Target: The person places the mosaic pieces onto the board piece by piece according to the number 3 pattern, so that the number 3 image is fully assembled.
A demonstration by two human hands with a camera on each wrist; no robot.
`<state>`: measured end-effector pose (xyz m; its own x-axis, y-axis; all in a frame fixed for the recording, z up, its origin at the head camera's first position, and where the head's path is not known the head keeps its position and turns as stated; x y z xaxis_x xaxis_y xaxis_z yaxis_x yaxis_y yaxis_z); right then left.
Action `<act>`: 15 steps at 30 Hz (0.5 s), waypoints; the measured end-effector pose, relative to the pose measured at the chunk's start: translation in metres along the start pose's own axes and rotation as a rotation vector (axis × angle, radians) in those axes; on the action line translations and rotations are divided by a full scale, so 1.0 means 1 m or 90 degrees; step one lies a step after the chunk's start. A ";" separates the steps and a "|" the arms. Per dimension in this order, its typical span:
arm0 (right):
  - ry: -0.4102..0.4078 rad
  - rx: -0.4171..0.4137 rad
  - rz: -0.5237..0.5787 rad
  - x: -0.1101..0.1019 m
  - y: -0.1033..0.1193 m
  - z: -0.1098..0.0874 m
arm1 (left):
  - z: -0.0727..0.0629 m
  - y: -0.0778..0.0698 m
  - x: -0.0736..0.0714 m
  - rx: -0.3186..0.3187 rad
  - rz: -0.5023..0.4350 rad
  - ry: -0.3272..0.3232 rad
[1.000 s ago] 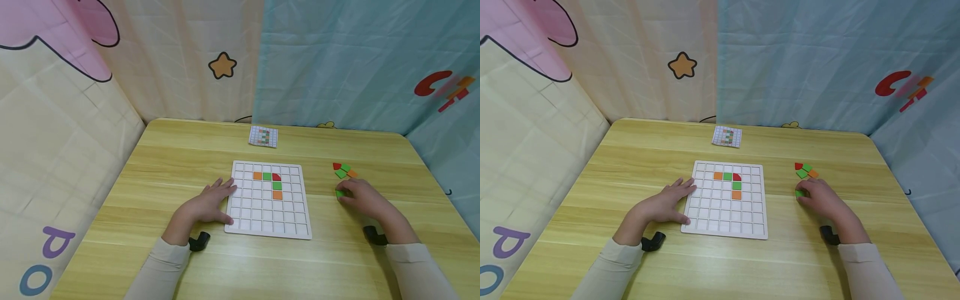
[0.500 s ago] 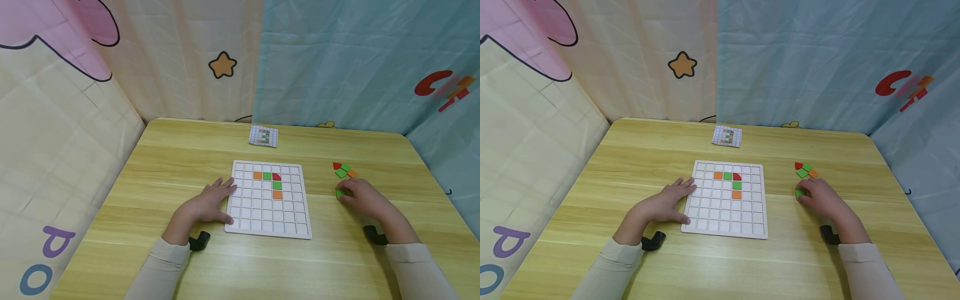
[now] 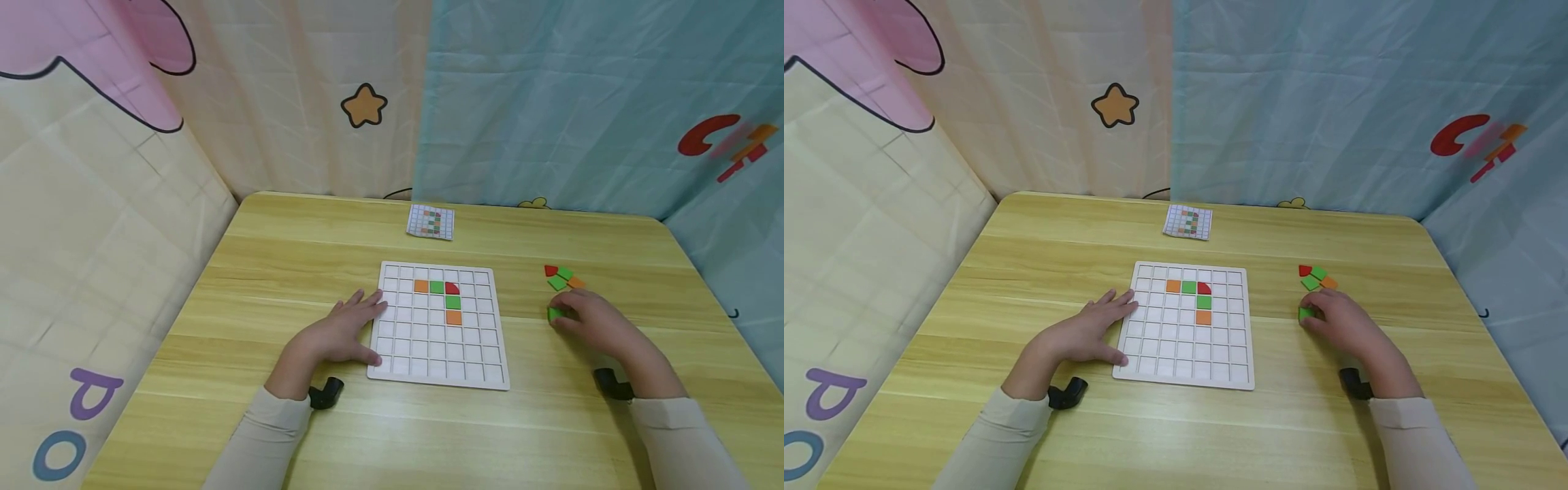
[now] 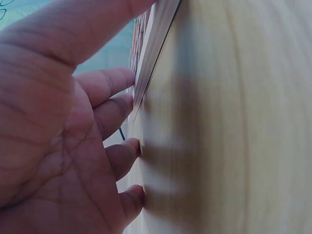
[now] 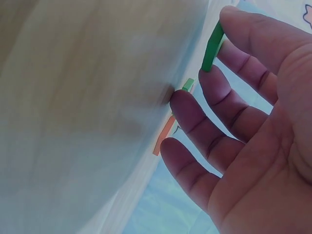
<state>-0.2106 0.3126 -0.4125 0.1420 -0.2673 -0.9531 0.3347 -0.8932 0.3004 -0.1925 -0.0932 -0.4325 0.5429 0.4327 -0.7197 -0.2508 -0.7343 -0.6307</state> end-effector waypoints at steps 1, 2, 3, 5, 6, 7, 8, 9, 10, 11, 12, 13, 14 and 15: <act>0.001 0.003 0.001 0.000 0.000 0.000 | 0.000 0.000 0.000 0.000 0.001 0.000; 0.002 0.006 0.002 0.000 0.001 -0.001 | 0.000 0.000 0.000 0.000 0.001 0.000; 0.002 0.009 0.003 0.000 0.001 -0.001 | 0.000 0.000 0.000 0.000 0.002 -0.001; 0.003 0.012 0.005 -0.001 0.002 -0.001 | 0.000 0.000 0.000 -0.001 0.003 -0.001; 0.003 0.011 0.005 -0.001 0.003 -0.001 | 0.001 0.000 -0.001 0.000 0.003 -0.002; 0.002 0.011 0.006 -0.001 0.004 0.000 | 0.001 0.000 -0.001 -0.001 0.003 -0.002; 0.002 0.011 0.008 -0.001 0.005 0.000 | 0.001 0.000 -0.001 -0.001 0.004 -0.003; 0.002 0.011 0.008 -0.001 0.005 0.000 | 0.001 0.000 -0.001 -0.002 0.004 -0.002; 0.002 0.010 0.007 -0.001 0.006 0.001 | 0.001 0.000 -0.001 -0.002 0.005 -0.002; 0.003 0.010 0.007 -0.001 0.007 0.001 | 0.000 0.000 -0.001 -0.002 0.004 -0.002; 0.003 0.009 0.006 -0.001 0.008 0.002 | 0.000 0.000 -0.001 -0.002 0.004 -0.002; 0.004 0.009 0.005 -0.001 0.009 0.002 | 0.000 0.000 0.000 -0.003 0.005 -0.001; 0.005 0.009 0.004 -0.001 0.009 0.002 | 0.000 0.000 0.000 -0.004 0.005 -0.001; 0.004 0.007 0.002 -0.001 0.010 0.003 | 0.000 0.000 0.000 -0.004 0.005 -0.001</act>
<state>-0.2100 0.3028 -0.4087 0.1485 -0.2676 -0.9520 0.3243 -0.8963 0.3026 -0.1924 -0.0930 -0.4321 0.5403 0.4274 -0.7248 -0.2503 -0.7408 -0.6234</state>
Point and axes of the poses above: each hand's wrist, its own z-axis towards the middle knuckle, its own x-axis out of the palm, y = z × x, the point moved 6 cm from there along z, towards the middle knuckle, and after that the axes turned 4 degrees about -z, right-handed, at the moved point
